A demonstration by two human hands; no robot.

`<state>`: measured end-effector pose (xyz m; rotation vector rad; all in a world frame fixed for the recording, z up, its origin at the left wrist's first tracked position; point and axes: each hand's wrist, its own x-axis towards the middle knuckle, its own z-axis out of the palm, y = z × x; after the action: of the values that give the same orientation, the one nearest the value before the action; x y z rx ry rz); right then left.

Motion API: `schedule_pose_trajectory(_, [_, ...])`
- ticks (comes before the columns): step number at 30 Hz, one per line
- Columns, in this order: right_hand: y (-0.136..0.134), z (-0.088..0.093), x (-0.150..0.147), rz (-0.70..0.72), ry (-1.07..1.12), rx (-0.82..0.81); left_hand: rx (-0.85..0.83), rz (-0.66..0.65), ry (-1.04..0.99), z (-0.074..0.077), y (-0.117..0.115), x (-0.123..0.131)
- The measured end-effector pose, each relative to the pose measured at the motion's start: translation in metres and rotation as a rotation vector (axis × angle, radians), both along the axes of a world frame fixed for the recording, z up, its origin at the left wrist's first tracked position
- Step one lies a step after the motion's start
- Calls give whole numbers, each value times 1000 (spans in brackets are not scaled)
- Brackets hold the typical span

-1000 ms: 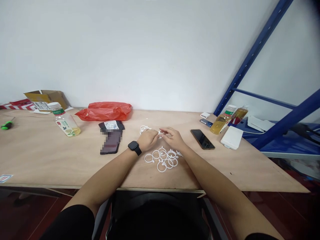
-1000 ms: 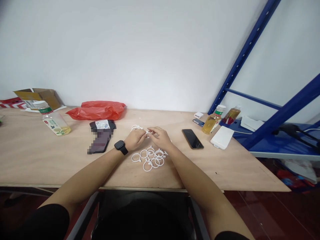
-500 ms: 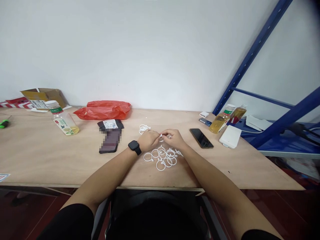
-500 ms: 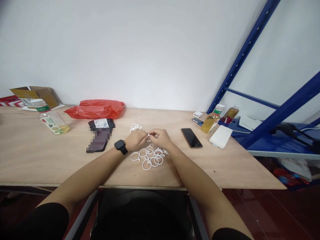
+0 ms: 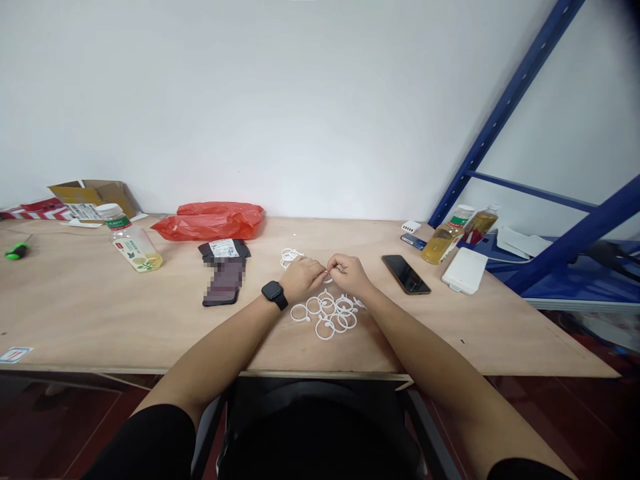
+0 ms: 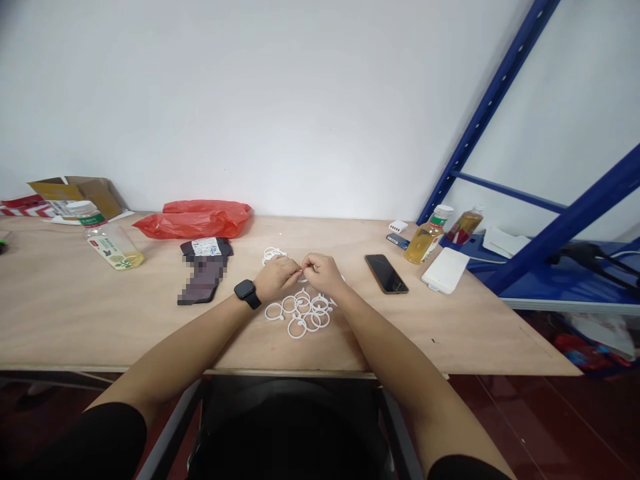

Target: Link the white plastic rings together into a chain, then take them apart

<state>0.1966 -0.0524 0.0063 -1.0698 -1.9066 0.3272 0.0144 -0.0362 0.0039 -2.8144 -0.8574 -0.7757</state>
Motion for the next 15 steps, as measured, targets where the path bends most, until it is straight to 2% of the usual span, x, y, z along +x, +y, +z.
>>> schedule_pose_trajectory(3, [2, 0, 4, 14, 25, 22, 16, 36, -62, 0, 5, -4])
schedule_pose_trajectory(6, [8, 0, 14, 10, 28, 12, 17, 176, -134, 2, 14, -18])
schedule_pose_trajectory(10, [17, 0, 34, -46, -143, -154, -8, 440, -98, 0, 25, -37])
schedule_pose_trajectory(12, [20, -1, 44, -52, -239, -255, -43, 503, -52, -4, 28, -41])
schedule_pose_trajectory(15, [23, -1, 55, -45, -360, -333, -78, 522, -2, -8, 31, -41])
